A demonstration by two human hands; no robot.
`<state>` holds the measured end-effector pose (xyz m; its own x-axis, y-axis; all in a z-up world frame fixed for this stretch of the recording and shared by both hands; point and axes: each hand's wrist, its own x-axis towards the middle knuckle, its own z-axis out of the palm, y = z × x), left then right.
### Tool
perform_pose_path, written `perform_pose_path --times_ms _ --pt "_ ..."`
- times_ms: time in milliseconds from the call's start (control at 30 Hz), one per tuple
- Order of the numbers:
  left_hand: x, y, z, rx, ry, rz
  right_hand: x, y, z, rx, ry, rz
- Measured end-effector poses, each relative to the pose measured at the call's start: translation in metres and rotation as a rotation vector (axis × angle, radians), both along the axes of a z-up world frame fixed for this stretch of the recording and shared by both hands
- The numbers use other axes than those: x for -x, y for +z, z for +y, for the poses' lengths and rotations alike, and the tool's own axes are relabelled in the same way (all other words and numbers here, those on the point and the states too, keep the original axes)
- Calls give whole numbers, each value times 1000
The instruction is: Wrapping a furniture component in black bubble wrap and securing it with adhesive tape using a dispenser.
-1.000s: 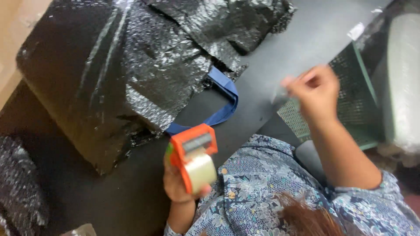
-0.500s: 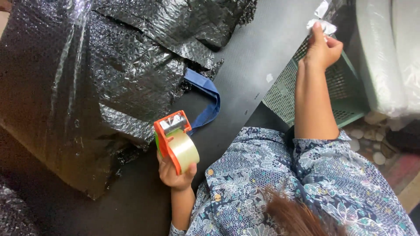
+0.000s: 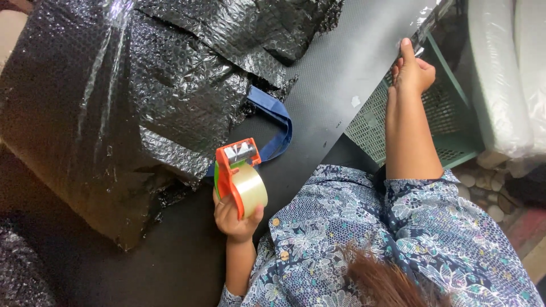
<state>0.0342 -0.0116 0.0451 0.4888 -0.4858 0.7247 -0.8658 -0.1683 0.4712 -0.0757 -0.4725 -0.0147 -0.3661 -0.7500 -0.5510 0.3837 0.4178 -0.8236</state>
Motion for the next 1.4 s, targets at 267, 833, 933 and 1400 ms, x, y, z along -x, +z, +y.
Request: perform_pose_path --times_ms 267,833,933,1400 --pt "5 -6 -1 -51 -1 -27 14 -18 10 28 26 122" --pt "37 -24 21 -239 83 210 -65 186 216 1816 1497 282" --pt "35 -24 18 -202 67 210 -79 175 233 1918 1589 311" --pt "25 -50 13 -98 107 101 -59 186 258 1951 1528 287"
